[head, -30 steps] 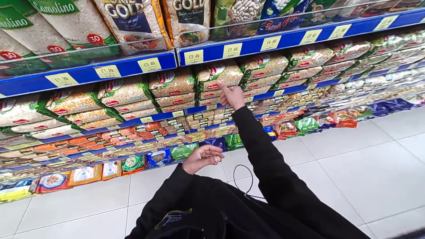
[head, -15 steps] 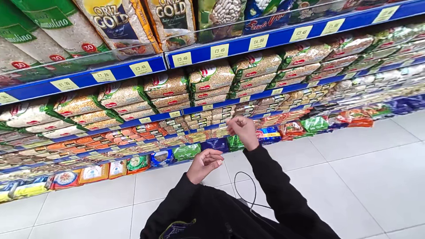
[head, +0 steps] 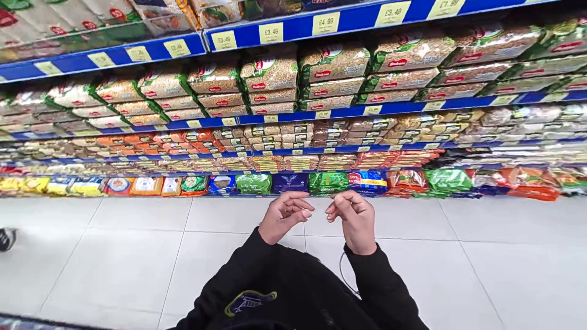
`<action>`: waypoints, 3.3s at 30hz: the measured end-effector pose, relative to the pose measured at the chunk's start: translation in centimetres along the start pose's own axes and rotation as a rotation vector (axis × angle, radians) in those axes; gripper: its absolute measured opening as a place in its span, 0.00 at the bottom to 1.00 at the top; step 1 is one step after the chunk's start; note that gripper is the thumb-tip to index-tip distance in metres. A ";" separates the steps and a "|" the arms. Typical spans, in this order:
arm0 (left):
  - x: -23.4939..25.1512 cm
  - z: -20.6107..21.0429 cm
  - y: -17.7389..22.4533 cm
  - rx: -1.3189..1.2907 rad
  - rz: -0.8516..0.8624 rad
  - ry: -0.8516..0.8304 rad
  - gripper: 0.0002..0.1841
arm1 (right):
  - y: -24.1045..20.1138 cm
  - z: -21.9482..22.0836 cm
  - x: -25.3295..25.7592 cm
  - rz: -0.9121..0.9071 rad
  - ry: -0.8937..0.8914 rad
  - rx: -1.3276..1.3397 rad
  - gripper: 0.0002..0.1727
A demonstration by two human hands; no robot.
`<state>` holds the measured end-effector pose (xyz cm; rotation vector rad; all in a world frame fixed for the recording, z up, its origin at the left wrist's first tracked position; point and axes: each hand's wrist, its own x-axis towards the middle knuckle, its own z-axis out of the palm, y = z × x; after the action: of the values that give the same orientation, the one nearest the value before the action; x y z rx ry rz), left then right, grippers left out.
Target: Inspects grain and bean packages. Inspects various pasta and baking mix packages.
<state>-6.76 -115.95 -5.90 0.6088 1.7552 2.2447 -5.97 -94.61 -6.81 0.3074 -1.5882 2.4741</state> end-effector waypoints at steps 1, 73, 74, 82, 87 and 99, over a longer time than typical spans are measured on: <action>-0.6 1.3 -0.5 -0.030 -0.027 0.008 0.25 | -0.4 -0.8 -0.8 0.014 -0.023 0.000 0.09; 30.9 -13.0 5.7 -0.273 -0.166 0.979 0.44 | 5.6 -8.7 15.9 0.199 -0.522 0.002 0.25; 30.9 -12.9 5.4 -0.272 -0.153 0.992 0.45 | 5.7 -8.6 16.0 0.203 -0.545 0.011 0.27; 30.1 -10.8 5.1 -0.432 -0.012 1.014 0.38 | 6.1 -9.1 15.7 0.221 -0.651 0.037 0.32; 30.4 -9.7 4.6 -0.462 0.148 1.049 0.37 | 6.2 -9.3 15.4 0.238 -0.673 0.039 0.33; 26.0 -9.1 3.1 -0.500 0.285 0.972 0.22 | 5.9 -10.9 15.3 0.298 -0.677 -0.011 0.34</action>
<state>-33.73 -113.65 0.03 -0.4587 1.2959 3.3418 -23.02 -86.43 -12.24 1.0722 -2.0038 2.7496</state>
